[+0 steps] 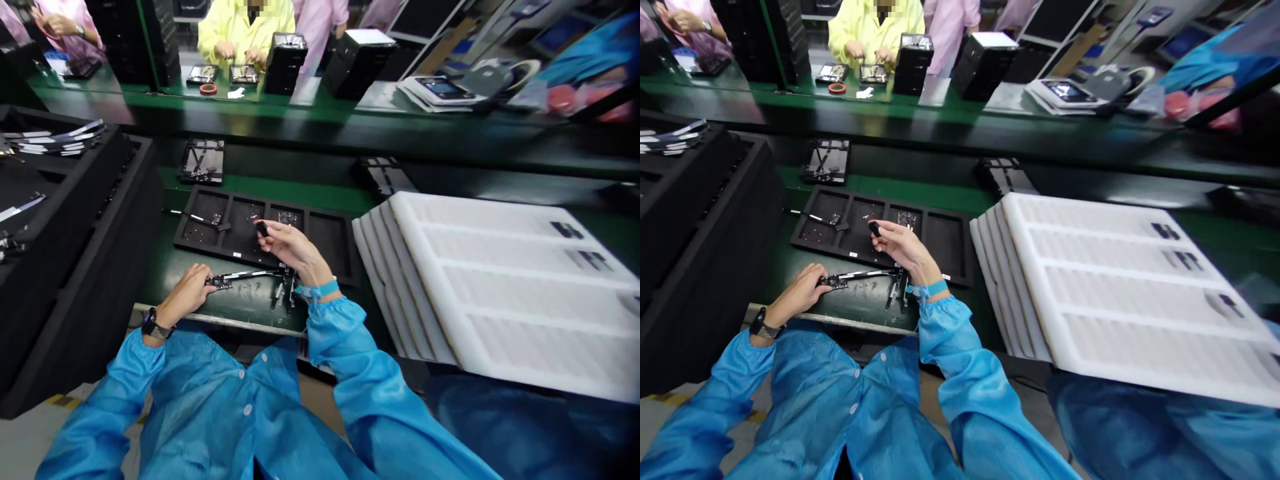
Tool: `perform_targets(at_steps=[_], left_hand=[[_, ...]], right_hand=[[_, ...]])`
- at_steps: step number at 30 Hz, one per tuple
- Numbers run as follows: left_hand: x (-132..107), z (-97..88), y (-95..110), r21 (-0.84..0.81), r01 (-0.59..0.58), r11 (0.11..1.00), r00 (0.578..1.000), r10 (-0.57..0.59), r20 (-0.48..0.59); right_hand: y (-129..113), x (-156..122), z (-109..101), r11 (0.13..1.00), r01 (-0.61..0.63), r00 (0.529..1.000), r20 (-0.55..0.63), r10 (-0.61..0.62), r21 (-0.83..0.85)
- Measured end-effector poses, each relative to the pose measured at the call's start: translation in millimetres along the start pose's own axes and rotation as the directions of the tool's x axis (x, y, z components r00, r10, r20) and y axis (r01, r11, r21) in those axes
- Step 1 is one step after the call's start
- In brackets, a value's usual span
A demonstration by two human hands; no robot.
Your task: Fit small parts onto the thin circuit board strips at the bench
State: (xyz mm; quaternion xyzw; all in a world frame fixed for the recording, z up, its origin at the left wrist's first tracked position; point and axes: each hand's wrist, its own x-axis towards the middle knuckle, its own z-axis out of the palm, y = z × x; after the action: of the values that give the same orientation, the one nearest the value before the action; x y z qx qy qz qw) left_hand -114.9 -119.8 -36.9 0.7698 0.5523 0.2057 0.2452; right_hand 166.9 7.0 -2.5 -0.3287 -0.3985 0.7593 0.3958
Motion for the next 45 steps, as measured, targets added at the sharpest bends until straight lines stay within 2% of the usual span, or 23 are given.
perform_targets(at_steps=[5,11,15,20,24,28,32,34,37,39,41,45], left_hand=[[-7.8,2.2,2.9,0.065,-0.092,0.994,0.996,0.093,-0.009],[-5.8,0.6,3.4,0.088,-0.1,0.991,0.995,0.102,-0.01],[-1.3,-11.3,4.1,-0.045,-0.045,0.998,0.999,0.045,0.013],[5.2,-40.1,16.1,-0.27,0.023,0.963,0.999,-0.034,-0.035],[18.5,-61.1,27.7,-0.371,0.026,0.928,0.998,-0.046,-0.043],[32.7,-79.0,38.5,-0.479,-0.012,0.878,0.996,-0.034,-0.088],[48.7,-90.9,47.8,-0.615,-0.05,0.787,0.988,-0.051,-0.145],[61.9,-88.9,48.6,-0.69,-0.061,0.722,0.979,-0.09,-0.181],[88.2,-75.6,44.5,-0.776,-0.07,0.627,0.968,-0.145,-0.205],[105.9,-64.4,40.8,-0.796,-0.037,0.605,0.982,-0.127,-0.142],[119.9,-54.9,38.1,-0.782,0.015,0.623,0.997,-0.069,-0.036],[131.8,-42.8,36.1,-0.736,0.076,0.673,0.994,0.012,0.113]], right_hand=[[9.2,10.9,3.8,0.998,-0.043,0.999,0.009,0.042,0.041],[9.5,10.4,4.6,0.999,-0.026,0.999,0.028,0.024,0.039],[12.2,10.6,2.2,0.998,0.026,0.999,0.024,-0.025,-0.051],[8.3,3.7,-2.3,0.955,0.14,0.99,0.032,-0.137,-0.263],[4.2,0.4,-4.6,0.909,0.226,0.971,0.005,-0.24,-0.35],[5.2,-0.3,-6.8,0.901,0.205,0.978,0.043,-0.205,-0.383],[5.5,-1.5,-6.3,0.925,0.177,0.984,0.079,-0.16,-0.335],[5.0,-1.3,-5.6,0.935,0.164,0.986,0.069,-0.15,-0.313],[5.0,0.3,-5.6,0.926,0.155,0.988,0.049,-0.148,-0.343],[5.5,1.6,-6.4,0.909,0.165,0.986,0.037,-0.164,-0.382],[6.0,2.3,-7.4,0.885,0.194,0.979,0.026,-0.202,-0.424],[5.2,1.4,-7.5,0.808,0.279,0.95,0.026,-0.312,-0.519]])
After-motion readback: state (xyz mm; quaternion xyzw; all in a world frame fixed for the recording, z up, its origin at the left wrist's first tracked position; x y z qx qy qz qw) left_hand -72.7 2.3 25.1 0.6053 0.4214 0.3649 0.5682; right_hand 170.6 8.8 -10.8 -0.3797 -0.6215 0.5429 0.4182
